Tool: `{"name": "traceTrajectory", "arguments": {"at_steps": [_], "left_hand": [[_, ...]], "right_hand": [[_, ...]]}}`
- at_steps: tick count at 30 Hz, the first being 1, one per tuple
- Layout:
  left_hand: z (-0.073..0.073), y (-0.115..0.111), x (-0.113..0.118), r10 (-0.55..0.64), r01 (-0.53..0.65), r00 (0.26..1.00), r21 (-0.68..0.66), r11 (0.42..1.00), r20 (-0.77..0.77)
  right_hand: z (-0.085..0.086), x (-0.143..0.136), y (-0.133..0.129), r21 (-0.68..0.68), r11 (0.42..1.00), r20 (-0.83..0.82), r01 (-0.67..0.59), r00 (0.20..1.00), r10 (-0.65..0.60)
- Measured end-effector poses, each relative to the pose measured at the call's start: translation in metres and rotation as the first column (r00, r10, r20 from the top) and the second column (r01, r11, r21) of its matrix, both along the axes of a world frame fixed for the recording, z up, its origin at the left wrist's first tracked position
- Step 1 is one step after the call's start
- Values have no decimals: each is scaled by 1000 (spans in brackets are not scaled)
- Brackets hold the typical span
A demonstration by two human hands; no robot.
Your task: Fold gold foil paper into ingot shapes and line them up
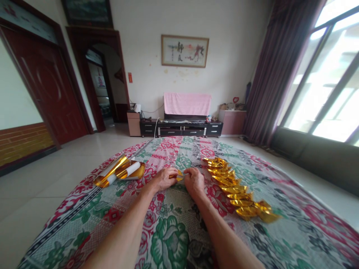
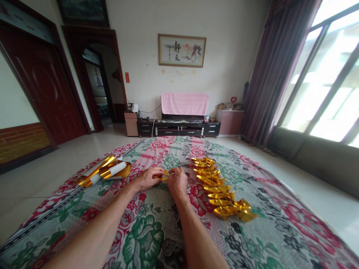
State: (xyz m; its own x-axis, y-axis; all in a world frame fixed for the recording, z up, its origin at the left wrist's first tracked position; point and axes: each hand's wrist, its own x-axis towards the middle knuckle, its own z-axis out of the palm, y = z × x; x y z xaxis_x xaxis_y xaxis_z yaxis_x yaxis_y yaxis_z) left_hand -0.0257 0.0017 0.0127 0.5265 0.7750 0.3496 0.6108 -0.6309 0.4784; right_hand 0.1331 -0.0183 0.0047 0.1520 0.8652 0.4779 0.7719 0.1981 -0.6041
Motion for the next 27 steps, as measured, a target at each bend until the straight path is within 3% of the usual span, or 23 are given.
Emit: {"name": "traceTrajectory", "arguments": {"at_steps": [5, 10, 19, 23, 27], "left_hand": [[1, -2, 3, 49, -49, 999, 55, 997, 4], [2, -2, 2, 7, -10, 999, 69, 998, 41], [-6, 8, -15, -8, 9, 993, -6, 1000, 117], [1, 2, -14, -86, 86, 995, -10, 996, 55], [6, -2, -13, -64, 66, 997, -54, 996, 39]], "right_hand": [[0, -4, -4, -25, 995, 133, -97, 986, 100], [1, -4, -9, -46, 990, 255, -131, 957, 138], [2, -2, -10, -62, 985, 276, -161, 946, 172], [0, -2, -9, -34, 983, 259, -183, 948, 186], [-1, -2, -9, -23, 974, 247, -224, 943, 222]]}}
